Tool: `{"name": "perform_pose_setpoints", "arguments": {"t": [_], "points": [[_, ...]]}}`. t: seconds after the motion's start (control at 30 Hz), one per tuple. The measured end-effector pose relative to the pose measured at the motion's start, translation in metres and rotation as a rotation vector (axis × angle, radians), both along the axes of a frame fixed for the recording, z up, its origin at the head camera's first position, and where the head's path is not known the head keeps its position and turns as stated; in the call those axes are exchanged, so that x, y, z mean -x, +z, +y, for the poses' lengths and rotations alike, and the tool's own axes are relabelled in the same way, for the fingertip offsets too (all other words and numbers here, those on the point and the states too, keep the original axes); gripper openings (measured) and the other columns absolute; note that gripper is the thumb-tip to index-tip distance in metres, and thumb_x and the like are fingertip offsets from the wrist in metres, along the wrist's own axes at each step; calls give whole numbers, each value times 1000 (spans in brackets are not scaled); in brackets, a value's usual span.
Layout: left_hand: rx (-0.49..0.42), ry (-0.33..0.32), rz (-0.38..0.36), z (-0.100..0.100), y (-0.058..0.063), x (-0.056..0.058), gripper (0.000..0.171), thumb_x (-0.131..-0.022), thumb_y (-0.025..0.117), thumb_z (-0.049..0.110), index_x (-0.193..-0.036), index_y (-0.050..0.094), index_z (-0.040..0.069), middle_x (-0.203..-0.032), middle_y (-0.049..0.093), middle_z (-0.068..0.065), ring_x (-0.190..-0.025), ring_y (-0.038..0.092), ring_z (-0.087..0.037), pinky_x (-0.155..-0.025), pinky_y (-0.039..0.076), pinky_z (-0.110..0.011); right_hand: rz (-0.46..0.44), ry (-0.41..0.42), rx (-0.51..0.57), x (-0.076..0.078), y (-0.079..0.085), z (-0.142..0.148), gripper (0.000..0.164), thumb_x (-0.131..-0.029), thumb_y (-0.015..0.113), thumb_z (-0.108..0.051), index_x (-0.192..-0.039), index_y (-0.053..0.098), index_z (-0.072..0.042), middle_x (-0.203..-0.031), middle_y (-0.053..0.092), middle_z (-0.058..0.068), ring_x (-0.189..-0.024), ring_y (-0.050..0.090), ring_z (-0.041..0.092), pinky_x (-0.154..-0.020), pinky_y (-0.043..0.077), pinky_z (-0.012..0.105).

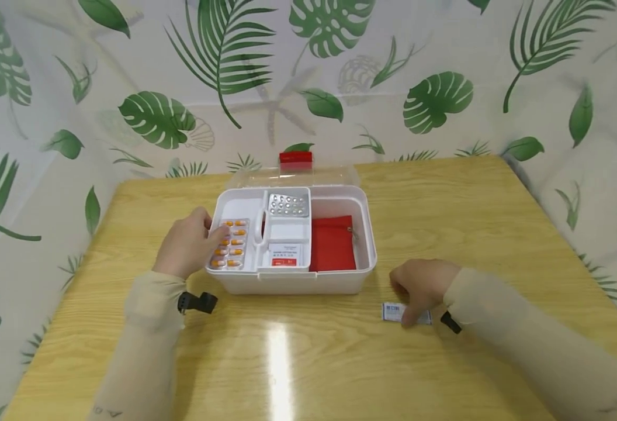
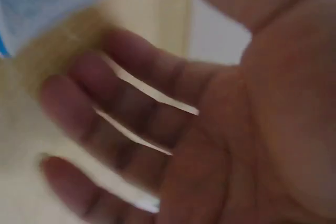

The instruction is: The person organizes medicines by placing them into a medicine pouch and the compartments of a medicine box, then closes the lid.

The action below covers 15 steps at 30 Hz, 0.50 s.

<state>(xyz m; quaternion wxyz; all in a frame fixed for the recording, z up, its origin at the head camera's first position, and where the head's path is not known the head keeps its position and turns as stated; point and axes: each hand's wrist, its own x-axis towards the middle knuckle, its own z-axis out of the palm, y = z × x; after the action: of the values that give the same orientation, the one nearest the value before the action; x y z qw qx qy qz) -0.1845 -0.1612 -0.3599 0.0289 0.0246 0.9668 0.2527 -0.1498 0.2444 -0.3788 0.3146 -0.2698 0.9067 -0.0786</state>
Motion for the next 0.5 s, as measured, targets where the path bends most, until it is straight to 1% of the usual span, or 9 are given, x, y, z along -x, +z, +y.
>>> {"name": "perform_pose_setpoints", "arguments": {"t": [0.1, 0.2, 0.33, 0.43, 0.5], "points": [[-11, 1, 6, 1, -1, 0, 31, -97, 53, 39, -94, 49, 8, -75, 58, -9, -65, 52, -24, -54, 40, -34, 44, 3, 31, 2, -12, 4, 40, -64, 87, -26, -76, 51, -15, -66, 46, -6, -60, 41, 8, -53, 34, 24], [-13, 3, 23, 0, 0, -1, 30, -98, 51, 38, -93, 49, 8, -73, 58, -9, -63, 52, -24, -54, 40, -34, 77, -9, 70, 10, -17, 9, 35, -67, 86, -22, -73, 52, -15, -66, 47, -7, -60, 42, 8, -54, 35, 24], [-22, -12, 45, -2, -2, 0, 30, -103, 41, 35, -93, 50, 8, -72, 58, -8, -59, 53, -22, -51, 41, -33, 60, -34, 109, 18, -22, 15, 32, -72, 84, -26, -71, 54, -17, -68, 49, -8, -64, 44, 8, -58, 37, 24], [-19, -28, 61, -4, -4, 1, 31, -105, 32, 31, -93, 49, 8, -70, 56, -8, -57, 52, -21, -49, 41, -33, 35, -39, 145, 19, -24, 18, 29, -76, 81, -25, -69, 53, -18, -66, 49, -10, -62, 44, 6, -57, 36, 23], [-17, -36, 69, -4, -5, 2, 31, -105, 29, 29, -93, 49, 7, -69, 54, -8, -56, 50, -22, -48, 41, -33, 39, -44, 178, 19, -25, 21, 28, -79, 79, -22, -69, 53, -18, -65, 47, -10, -61, 43, 5, -55, 35, 22]]}}
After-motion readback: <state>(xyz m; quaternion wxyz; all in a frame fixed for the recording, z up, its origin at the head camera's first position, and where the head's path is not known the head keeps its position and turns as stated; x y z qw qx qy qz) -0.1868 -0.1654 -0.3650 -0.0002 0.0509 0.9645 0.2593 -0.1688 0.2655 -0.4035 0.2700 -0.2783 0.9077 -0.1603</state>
